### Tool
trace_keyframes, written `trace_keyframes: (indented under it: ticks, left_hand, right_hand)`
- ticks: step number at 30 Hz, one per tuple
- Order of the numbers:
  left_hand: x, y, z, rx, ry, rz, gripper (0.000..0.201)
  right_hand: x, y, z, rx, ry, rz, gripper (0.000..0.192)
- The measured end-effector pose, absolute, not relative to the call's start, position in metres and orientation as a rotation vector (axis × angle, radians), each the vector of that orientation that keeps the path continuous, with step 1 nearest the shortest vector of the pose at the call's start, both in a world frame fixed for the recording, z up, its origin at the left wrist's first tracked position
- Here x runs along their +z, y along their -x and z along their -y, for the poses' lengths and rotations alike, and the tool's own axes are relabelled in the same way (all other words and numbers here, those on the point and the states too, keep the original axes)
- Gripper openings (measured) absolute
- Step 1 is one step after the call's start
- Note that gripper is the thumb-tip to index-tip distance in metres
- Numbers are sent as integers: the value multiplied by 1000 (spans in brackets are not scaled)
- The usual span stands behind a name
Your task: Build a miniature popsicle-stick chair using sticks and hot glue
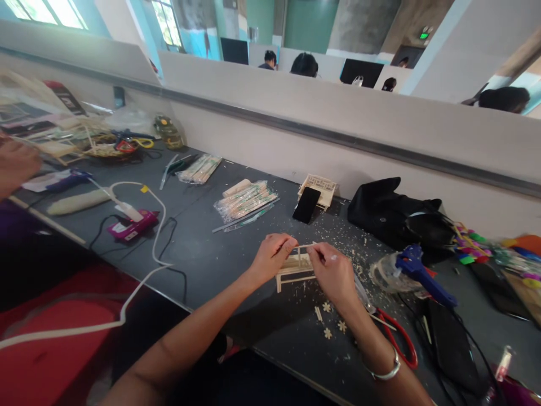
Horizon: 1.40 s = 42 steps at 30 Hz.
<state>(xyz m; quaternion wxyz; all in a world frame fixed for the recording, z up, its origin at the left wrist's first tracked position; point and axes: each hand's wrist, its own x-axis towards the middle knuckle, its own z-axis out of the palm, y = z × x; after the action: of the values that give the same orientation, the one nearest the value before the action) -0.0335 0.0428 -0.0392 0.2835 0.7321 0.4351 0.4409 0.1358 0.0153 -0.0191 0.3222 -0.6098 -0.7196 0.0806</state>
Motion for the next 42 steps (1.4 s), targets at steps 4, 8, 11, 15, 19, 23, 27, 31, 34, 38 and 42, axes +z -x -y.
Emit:
trace_keyframes:
  ticks: [4, 8, 11, 15, 19, 23, 27, 31, 34, 38, 42]
  left_hand:
    - [-43, 34, -46, 1141, -1978, -1192, 44]
    - [-41, 33, -51, 1099, -1969, -1139, 34]
    - [-37, 33, -55, 1069, -1900, -1090, 29]
    - [-31, 36, -62, 1071, -1680, -1086, 29]
    - [-22, 40, -67, 1131, -1540, -1053, 30]
    - [-14, 41, -68, 1131, -1473, -992, 34]
    - [-11, 43, -66, 1159, -1460, -934, 32]
    - [-13, 45, -65, 1186, -1468, -931, 33]
    - [-20, 46, -65, 1223, -1532, -965, 33]
    - [-39, 47, -65, 1312, -1718, -1097, 31]
    - [-63, 56, -50, 1372, -1968, -1168, 34]
  right_hand:
    - [-11, -147, -14, 129, 1536, 1803, 28]
    - [8, -163, -5, 63, 1490, 1673, 30]
    - [18, -177, 11, 26, 1519, 1565, 32]
    - [16, -192, 37, 22, 1580, 1467, 35]
    - [5, -198, 50, 133, 1627, 1474, 39]
    - [-3, -197, 44, 263, 1608, 1503, 26]
    - [-9, -192, 30, 392, 1533, 1467, 26]
    - [-15, -180, 16, 609, 1457, 1500, 40]
    - [-21, -169, 4, 666, 1425, 1555, 35]
    - [-33, -159, -7, 642, 1399, 1549, 22]
    - [-48, -155, -6, 665, 1397, 1537, 18]
